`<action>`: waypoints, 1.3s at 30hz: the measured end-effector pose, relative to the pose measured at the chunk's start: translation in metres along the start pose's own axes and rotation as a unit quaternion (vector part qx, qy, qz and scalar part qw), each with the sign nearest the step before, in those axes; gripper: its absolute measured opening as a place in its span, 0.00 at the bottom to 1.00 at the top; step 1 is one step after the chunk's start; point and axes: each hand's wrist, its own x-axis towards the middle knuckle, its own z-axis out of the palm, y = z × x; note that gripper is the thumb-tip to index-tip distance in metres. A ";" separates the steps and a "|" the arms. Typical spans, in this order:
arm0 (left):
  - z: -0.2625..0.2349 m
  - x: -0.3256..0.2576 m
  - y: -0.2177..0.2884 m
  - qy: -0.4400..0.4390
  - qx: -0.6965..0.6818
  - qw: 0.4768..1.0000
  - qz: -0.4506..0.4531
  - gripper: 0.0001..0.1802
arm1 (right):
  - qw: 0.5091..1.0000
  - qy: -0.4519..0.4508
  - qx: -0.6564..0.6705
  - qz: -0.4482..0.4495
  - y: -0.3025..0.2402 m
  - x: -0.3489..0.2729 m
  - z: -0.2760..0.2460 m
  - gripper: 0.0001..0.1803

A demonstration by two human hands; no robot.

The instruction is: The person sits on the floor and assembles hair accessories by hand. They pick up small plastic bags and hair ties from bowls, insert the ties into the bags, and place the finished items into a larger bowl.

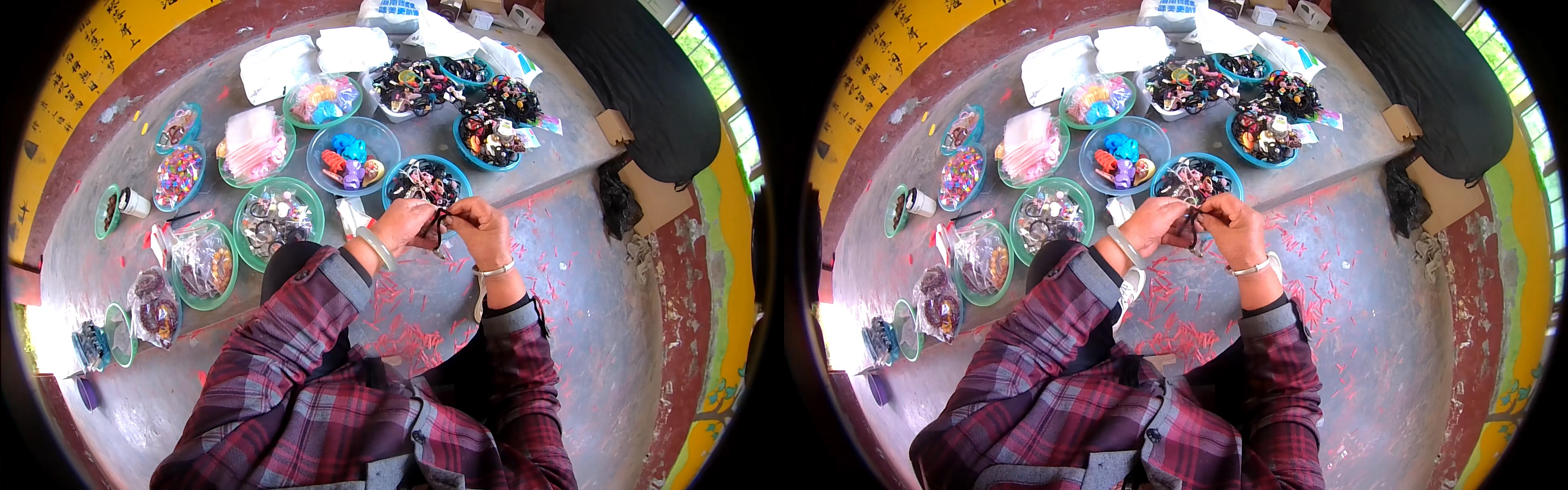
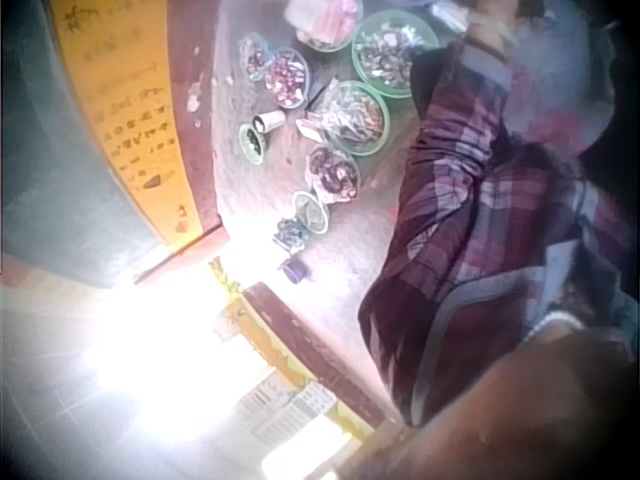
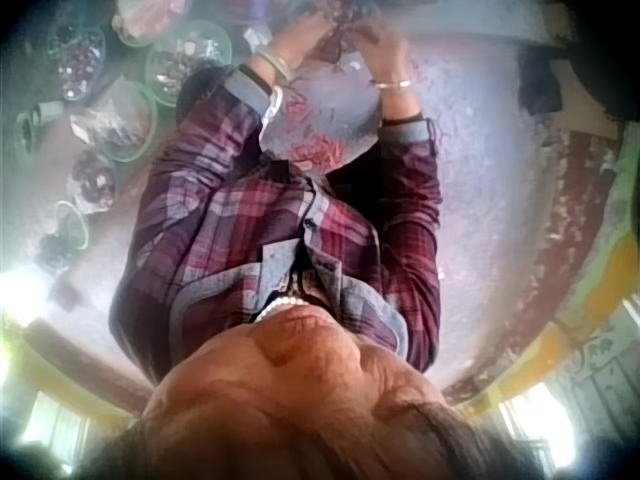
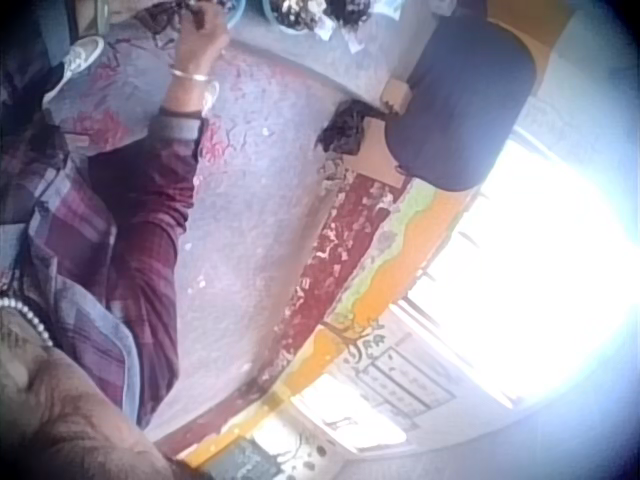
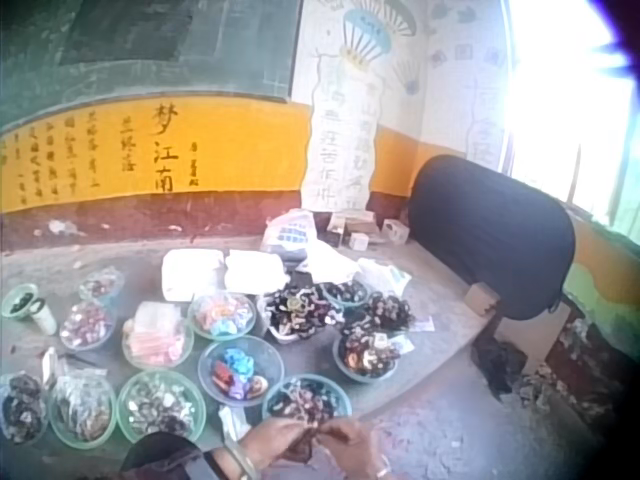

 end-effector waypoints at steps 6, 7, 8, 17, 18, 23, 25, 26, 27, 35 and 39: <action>0.000 -0.002 0.001 0.005 -0.002 1.000 0.004 0.14 | 0.945 0.002 -0.303 -0.127 -0.012 -0.001 0.001 0.08; 0.001 -0.002 0.002 0.002 0.001 1.000 0.006 0.14 | 0.936 0.000 -0.329 -0.125 -0.011 -0.001 0.001 0.08; 0.001 -0.001 0.001 0.005 0.009 1.000 0.002 0.14 | 0.933 -0.006 -0.338 -0.124 -0.010 -0.001 0.001 0.07; -0.009 0.016 -0.022 0.002 0.126 0.986 0.106 0.13 | 0.919 -0.053 -0.378 -0.097 -0.011 -0.002 -0.001 0.06; -0.010 0.019 -0.024 -0.002 0.148 0.981 0.122 0.13 | 0.921 -0.042 -0.380 -0.077 -0.010 -0.002 0.001 0.06; -0.012 0.024 -0.030 0.006 0.168 0.974 0.149 0.14 | 0.939 -0.006 -0.341 -0.045 -0.007 -0.003 0.003 0.06; -0.012 0.024 -0.029 0.012 0.170 0.974 0.148 0.14 | 0.933 0.010 -0.351 -0.078 -0.008 -0.002 0.002 0.06; -0.008 0.021 -0.026 0.003 0.125 0.984 0.128 0.14 | 0.931 0.007 -0.357 -0.080 -0.008 -0.002 0.001 0.06; -0.001 0.014 -0.018 -0.005 0.081 0.991 0.107 0.14 | 0.928 0.005 -0.363 -0.082 -0.007 -0.001 0.001 0.07; 0.000 0.013 -0.023 -0.027 0.059 0.992 0.104 0.15 | 0.934 -0.068 -0.350 -0.003 0.018 0.001 -0.005 0.11; -0.001 0.014 -0.022 -0.036 0.059 0.993 0.092 0.15 | 0.941 -0.010 -0.337 -0.010 0.004 0.000 0.000 0.12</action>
